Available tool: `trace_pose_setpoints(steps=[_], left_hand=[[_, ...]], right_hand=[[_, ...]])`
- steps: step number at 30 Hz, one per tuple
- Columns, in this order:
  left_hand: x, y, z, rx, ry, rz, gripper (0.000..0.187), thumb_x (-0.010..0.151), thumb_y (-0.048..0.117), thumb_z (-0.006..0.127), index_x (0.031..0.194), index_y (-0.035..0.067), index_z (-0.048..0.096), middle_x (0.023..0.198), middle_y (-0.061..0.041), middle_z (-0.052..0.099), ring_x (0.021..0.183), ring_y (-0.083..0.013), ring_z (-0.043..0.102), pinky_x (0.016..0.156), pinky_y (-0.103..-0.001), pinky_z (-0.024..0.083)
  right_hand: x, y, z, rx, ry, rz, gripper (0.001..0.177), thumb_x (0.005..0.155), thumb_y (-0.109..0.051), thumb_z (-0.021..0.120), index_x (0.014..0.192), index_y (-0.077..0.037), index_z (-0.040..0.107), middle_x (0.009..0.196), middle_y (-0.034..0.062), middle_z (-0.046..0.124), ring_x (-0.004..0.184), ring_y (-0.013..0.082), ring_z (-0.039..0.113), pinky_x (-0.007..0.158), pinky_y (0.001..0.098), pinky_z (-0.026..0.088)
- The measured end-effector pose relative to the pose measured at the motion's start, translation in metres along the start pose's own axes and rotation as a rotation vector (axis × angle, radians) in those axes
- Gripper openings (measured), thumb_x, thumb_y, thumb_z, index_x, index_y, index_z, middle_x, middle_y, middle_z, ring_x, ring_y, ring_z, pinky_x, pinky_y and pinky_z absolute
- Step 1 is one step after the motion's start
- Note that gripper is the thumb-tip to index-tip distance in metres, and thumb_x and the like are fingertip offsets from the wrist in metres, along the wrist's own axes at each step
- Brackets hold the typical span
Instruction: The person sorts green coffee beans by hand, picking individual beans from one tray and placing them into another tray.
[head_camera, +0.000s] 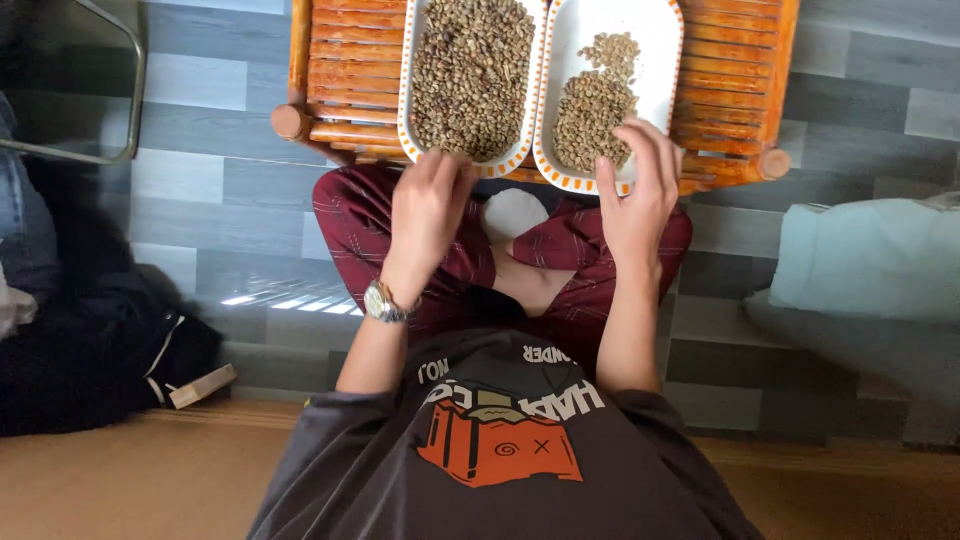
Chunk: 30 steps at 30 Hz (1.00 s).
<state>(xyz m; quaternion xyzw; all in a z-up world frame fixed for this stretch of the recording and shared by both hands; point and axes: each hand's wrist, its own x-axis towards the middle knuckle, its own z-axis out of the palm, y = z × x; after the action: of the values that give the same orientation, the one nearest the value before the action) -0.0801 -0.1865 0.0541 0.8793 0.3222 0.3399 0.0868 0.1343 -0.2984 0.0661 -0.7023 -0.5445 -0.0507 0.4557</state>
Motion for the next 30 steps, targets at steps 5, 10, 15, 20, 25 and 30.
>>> trace_pose_setpoints(steps=[5, 10, 15, 20, 25, 30], left_hand=[[0.021, -0.031, 0.033, 0.093, -0.056, -0.003, 0.021, 0.086, 0.013, 0.084, 0.100, 0.009, 0.069, 0.084, -0.004, 0.061, 0.079, -0.0234, 0.067, 0.070, -0.034, 0.055], [0.032, -0.030, 0.048, 0.175, -0.116, 0.017, 0.035, 0.078, 0.013, 0.088, 0.103, 0.010, 0.065, 0.090, -0.003, 0.056, 0.087, -0.0261, 0.066, 0.074, -0.040, 0.057], [0.033, -0.036, 0.058, 0.253, -0.151, 0.067, 0.028, 0.083, 0.014, 0.085, 0.100, 0.014, 0.062, 0.090, 0.000, 0.047, 0.086, -0.0214, 0.063, 0.071, -0.034, 0.056], [0.039, -0.035, 0.051, 0.226, -0.153, 0.093, 0.023, 0.084, 0.017, 0.081, 0.099, 0.017, 0.063, 0.090, 0.000, 0.050, 0.084, -0.0224, 0.064, 0.070, -0.033, 0.054], [0.045, -0.019, 0.031, 0.108, -0.242, 0.097, 0.016, 0.090, 0.012, 0.076, 0.103, 0.014, 0.065, 0.091, -0.004, 0.057, 0.085, -0.0283, 0.067, 0.074, -0.037, 0.056], [0.039, -0.027, 0.039, -0.032, -0.270, 0.002, 0.017, 0.091, 0.006, 0.076, 0.101, 0.006, 0.062, 0.092, -0.010, 0.057, 0.091, -0.0338, 0.065, 0.083, -0.040, 0.055]], right_hand=[[-0.025, 0.008, 0.007, -0.002, -0.028, 0.062, 0.021, 0.098, 0.000, 0.068, 0.119, -0.001, 0.063, 0.126, 0.0201, 0.058, 0.119, 0.0370, 0.053, 0.103, 0.0559, 0.043], [-0.043, 0.011, 0.002, 0.100, -0.069, 0.026, 0.022, 0.096, -0.006, 0.072, 0.117, -0.004, 0.067, 0.124, 0.0127, 0.061, 0.117, 0.0342, 0.057, 0.097, 0.0509, 0.046], [-0.049, 0.010, 0.005, 0.136, -0.076, 0.014, 0.017, 0.096, -0.009, 0.073, 0.112, -0.006, 0.070, 0.120, 0.0100, 0.063, 0.113, 0.0315, 0.058, 0.094, 0.0478, 0.047], [-0.053, 0.009, 0.009, 0.159, -0.068, 0.013, 0.014, 0.093, -0.009, 0.074, 0.106, -0.008, 0.071, 0.115, 0.0100, 0.064, 0.107, 0.0315, 0.061, 0.094, 0.0465, 0.048], [-0.057, 0.013, 0.008, 0.149, 0.020, 0.064, 0.013, 0.091, -0.017, 0.076, 0.103, -0.015, 0.074, 0.109, 0.0037, 0.069, 0.100, 0.0265, 0.068, 0.091, 0.0398, 0.052], [-0.054, 0.013, 0.005, 0.228, 0.032, 0.012, 0.009, 0.092, -0.013, 0.075, 0.101, -0.012, 0.073, 0.107, 0.0063, 0.070, 0.097, 0.0288, 0.067, 0.089, 0.0396, 0.051]])
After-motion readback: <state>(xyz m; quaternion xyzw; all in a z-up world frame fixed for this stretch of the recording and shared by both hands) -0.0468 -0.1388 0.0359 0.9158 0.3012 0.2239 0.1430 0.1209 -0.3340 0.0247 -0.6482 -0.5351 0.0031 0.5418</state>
